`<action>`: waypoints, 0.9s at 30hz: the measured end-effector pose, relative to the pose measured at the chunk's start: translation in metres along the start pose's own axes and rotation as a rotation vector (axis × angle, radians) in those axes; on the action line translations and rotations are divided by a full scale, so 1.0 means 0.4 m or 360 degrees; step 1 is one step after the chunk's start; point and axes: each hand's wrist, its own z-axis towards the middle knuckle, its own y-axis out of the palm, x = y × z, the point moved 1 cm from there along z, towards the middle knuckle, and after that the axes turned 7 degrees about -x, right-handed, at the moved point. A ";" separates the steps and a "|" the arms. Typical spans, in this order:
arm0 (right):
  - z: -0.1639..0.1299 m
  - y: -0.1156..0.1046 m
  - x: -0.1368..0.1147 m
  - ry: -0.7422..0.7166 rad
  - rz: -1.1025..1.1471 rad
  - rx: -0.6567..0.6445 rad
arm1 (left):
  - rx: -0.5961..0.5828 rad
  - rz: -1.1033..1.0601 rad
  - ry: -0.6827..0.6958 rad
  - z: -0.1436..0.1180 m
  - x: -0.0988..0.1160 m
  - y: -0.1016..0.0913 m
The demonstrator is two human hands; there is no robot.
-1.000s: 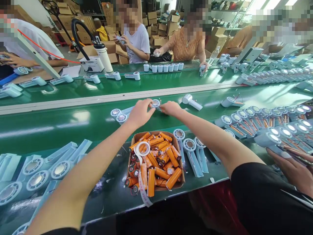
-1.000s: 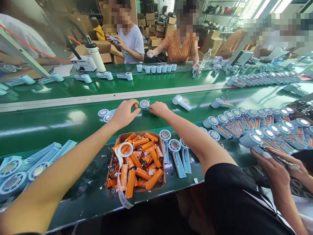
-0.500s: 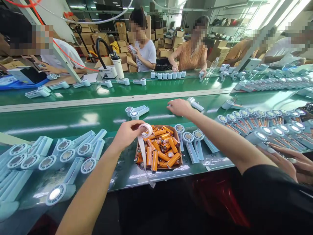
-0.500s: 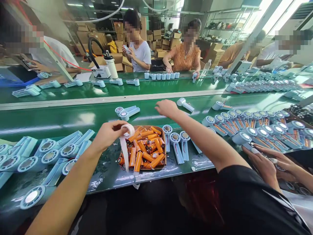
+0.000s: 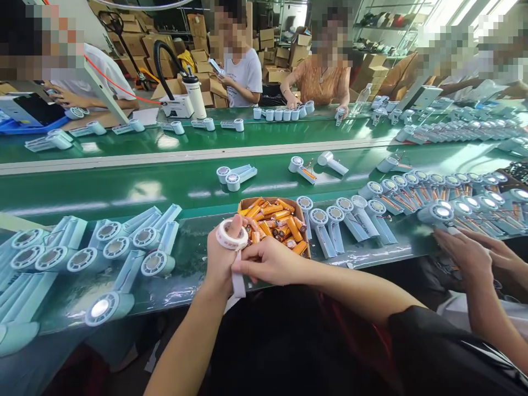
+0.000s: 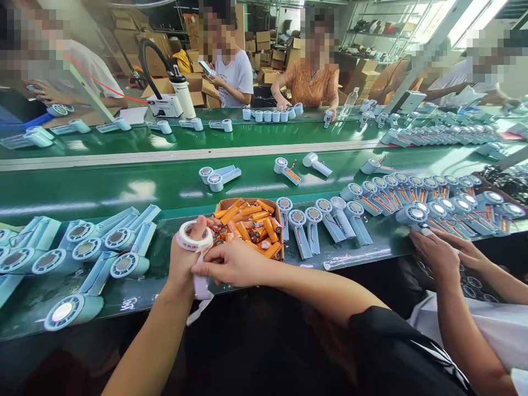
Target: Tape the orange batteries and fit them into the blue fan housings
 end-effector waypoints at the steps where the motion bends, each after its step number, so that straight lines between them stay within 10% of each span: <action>1: 0.000 -0.004 -0.002 -0.0037 0.0003 -0.0059 | 0.0003 -0.0073 -0.0023 -0.001 0.002 0.002; 10: -0.129 -0.092 0.034 0.0053 -0.0113 -0.0850 | -0.0090 -0.0046 -0.0057 -0.042 0.012 -0.160; 16: -0.064 -0.113 0.008 0.0426 -0.1295 0.0195 | -0.0334 0.0752 0.0155 -0.098 0.038 -0.207; 19: -0.031 -0.091 0.012 0.0751 -0.1626 0.0309 | -0.0428 0.0873 0.0175 -0.111 0.050 -0.192; 27: -0.084 -0.083 0.083 0.0381 -0.0394 0.0672 | -0.0976 0.1365 0.0183 -0.135 0.005 -0.154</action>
